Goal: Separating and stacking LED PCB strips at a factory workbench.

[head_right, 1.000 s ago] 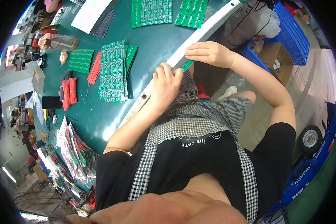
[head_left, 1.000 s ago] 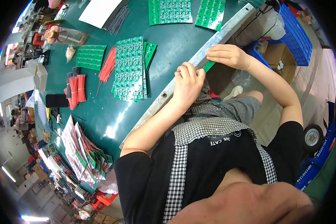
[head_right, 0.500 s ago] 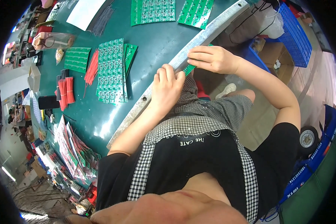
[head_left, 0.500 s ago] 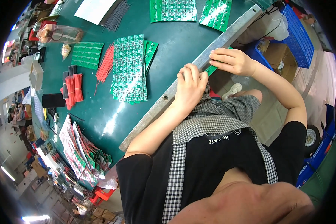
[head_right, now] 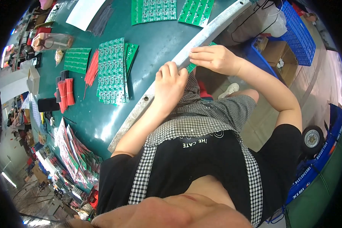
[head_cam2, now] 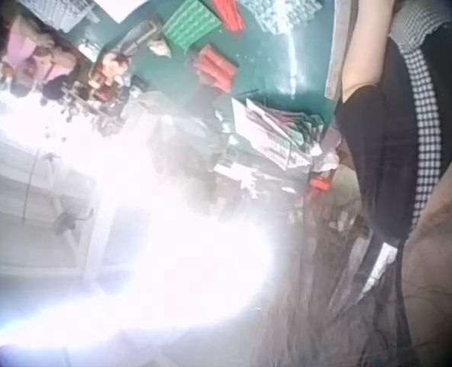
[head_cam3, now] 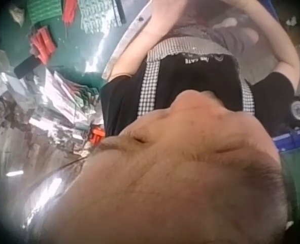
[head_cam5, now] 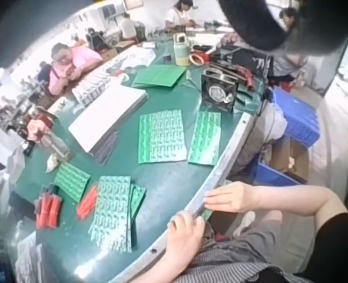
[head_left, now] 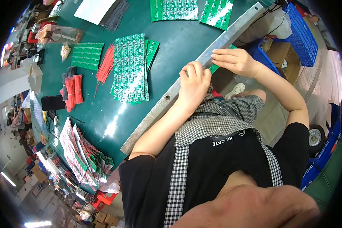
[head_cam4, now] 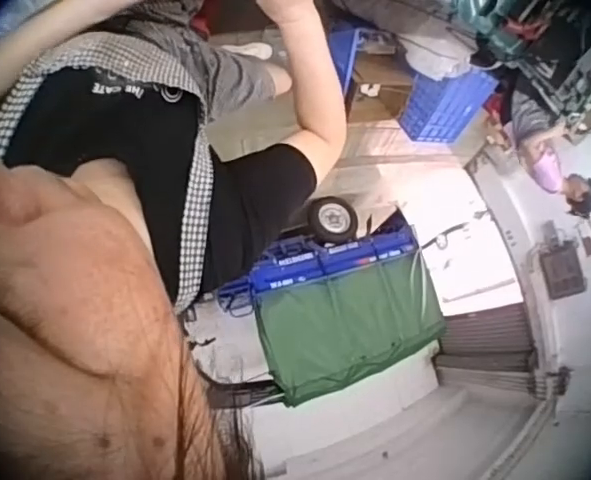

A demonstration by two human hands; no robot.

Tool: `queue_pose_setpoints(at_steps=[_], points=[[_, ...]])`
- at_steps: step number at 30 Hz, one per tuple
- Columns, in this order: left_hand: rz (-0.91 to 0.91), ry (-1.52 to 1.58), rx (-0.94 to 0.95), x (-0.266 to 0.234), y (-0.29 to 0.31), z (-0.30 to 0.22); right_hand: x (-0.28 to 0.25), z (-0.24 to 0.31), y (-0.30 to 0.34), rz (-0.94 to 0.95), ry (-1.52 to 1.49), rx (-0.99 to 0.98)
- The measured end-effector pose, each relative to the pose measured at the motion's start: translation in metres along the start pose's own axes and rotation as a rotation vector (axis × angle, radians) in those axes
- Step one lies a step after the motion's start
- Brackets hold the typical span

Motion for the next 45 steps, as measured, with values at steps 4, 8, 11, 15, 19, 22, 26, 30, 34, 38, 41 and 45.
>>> queue_pose_setpoints(at_steps=[4, 8, 11, 15, 19, 22, 26, 30, 34, 38, 41, 45], points=[[-0.033, -0.126, -0.007, 0.002, 0.000, -0.006, -0.002, 0.004, 0.002, -0.035, 0.037, 0.024], [0.002, -0.016, 0.013, 0.001, -0.001, 0.000, -0.003, 0.000, -0.001, -0.006, -0.001, 0.032], [0.015, 0.101, 0.016, 0.003, -0.004, 0.003, -0.001, -0.003, -0.001, -0.017, -0.049, 0.032], [0.042, 0.009, 0.029, 0.004, 0.001, -0.004, 0.005, 0.002, 0.004, -0.025, -0.007, 0.033], [-0.038, -0.079, 0.012, 0.002, 0.001, -0.003, 0.000, 0.006, 0.001, -0.063, -0.015, 0.103], [-0.040, -0.050, -0.022, 0.006, 0.003, 0.001, -0.010, 0.017, 0.000, -0.221, 0.107, 0.414], [-0.085, -0.065, 0.004, 0.002, -0.003, -0.004, 0.071, 0.036, 0.068, -0.652, -1.140, 1.398], [-0.097, -0.130, 0.022, 0.001, -0.005, -0.002, 0.072, 0.045, 0.024, -0.945, -1.418, 1.282], [-0.127, -0.111, 0.021, -0.006, -0.004, -0.001, 0.081, 0.040, 0.025, -0.974, -1.393, 1.285], [0.111, 0.176, 0.050, -0.009, -0.017, 0.019, 0.099, 0.043, 0.026, -1.078, -1.509, 1.216], [0.162, 0.291, 0.157, -0.007, -0.031, 0.028, 0.101, 0.045, 0.021, -1.117, -1.532, 1.190], [0.063, 0.303, 0.272, 0.009, -0.032, 0.026, 0.110, 0.044, 0.021, -1.215, -1.576, 1.086]])
Point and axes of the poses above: each hand's wrist, its own y-axis away from the middle knuckle, its own x-axis out of the palm, z = x × y, the point moved 5 cm from there along -y, towards the middle knuckle, and after that the axes turned 3 degrees about z, right-handed, at the moved point
